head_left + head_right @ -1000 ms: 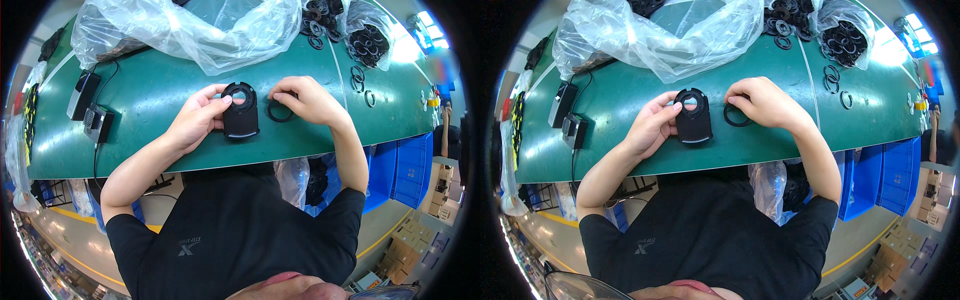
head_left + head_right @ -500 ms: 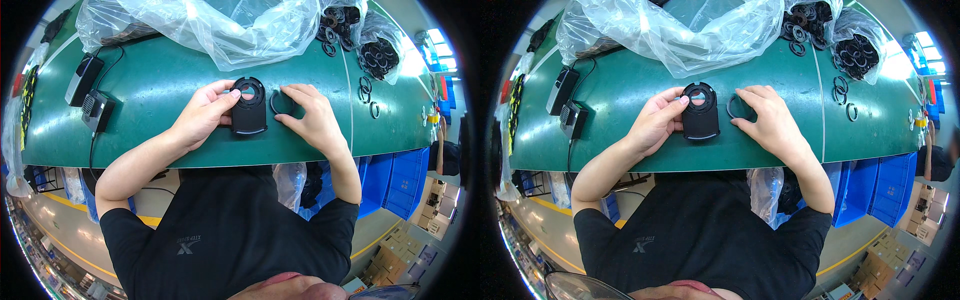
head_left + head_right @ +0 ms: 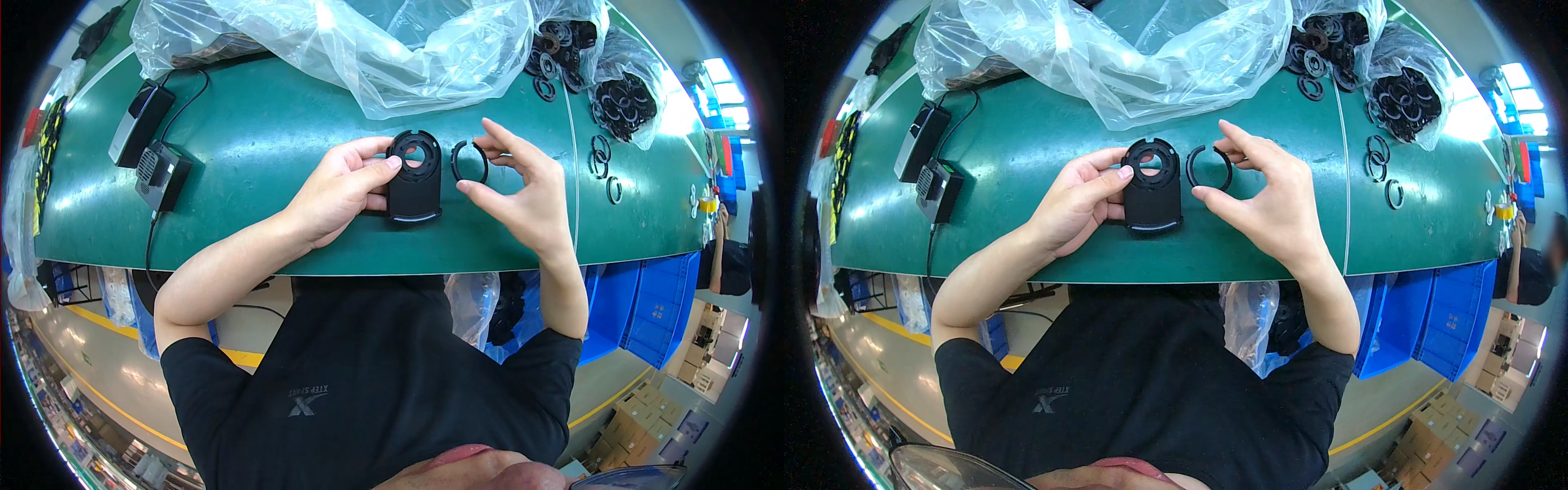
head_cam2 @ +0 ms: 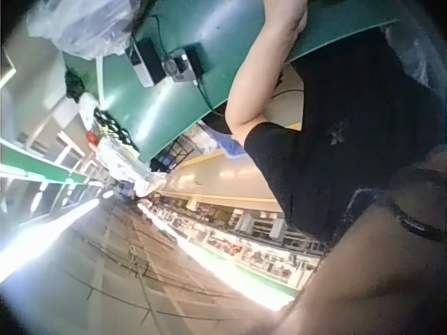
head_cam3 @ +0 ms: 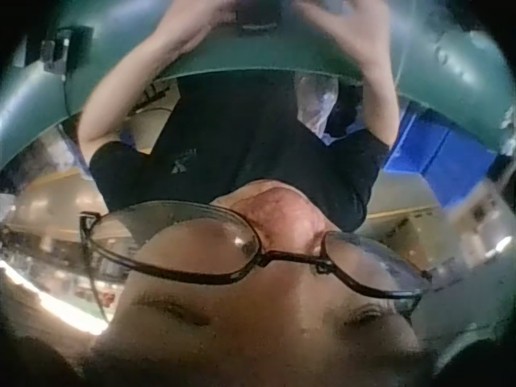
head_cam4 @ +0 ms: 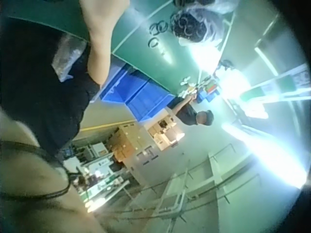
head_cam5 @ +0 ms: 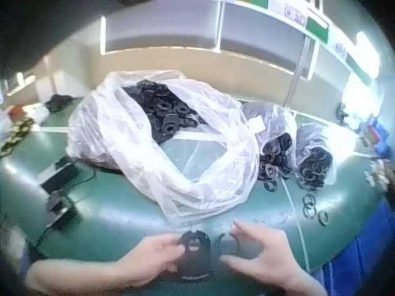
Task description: The person assembles plastic circular components by fitting a black plastic ring onto a circular plastic base by hand.
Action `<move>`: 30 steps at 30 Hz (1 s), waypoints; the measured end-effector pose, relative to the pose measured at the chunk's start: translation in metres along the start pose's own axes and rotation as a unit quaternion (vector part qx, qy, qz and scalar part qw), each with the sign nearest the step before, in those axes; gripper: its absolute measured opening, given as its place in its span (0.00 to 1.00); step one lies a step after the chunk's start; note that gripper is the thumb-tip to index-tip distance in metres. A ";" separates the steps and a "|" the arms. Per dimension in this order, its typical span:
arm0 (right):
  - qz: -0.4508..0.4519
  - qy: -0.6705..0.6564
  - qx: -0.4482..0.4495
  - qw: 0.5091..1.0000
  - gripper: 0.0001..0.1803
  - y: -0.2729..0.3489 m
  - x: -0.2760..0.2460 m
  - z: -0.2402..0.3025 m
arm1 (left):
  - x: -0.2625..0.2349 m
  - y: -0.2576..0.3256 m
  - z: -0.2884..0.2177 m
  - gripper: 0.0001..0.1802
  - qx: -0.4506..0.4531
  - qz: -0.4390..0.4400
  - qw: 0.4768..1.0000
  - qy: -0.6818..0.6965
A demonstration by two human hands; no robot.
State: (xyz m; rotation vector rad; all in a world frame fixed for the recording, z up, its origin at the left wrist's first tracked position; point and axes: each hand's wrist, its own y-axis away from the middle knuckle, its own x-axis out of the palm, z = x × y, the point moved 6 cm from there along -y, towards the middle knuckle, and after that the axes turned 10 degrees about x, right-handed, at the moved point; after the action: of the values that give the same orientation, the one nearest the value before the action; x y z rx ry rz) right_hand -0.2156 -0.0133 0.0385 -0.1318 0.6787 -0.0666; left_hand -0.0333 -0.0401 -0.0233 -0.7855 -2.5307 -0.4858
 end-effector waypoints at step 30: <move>-0.015 0.012 -0.094 0.995 0.27 0.000 0.031 0.036 | 0.007 0.003 0.003 0.17 0.025 0.034 0.998 -0.040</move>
State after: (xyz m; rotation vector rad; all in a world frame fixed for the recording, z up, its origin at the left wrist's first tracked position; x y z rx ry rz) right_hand -0.1690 -0.0126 0.0469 -0.3223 0.7069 -0.0339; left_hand -0.0374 -0.0331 -0.0220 -0.8849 -2.5682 -0.3734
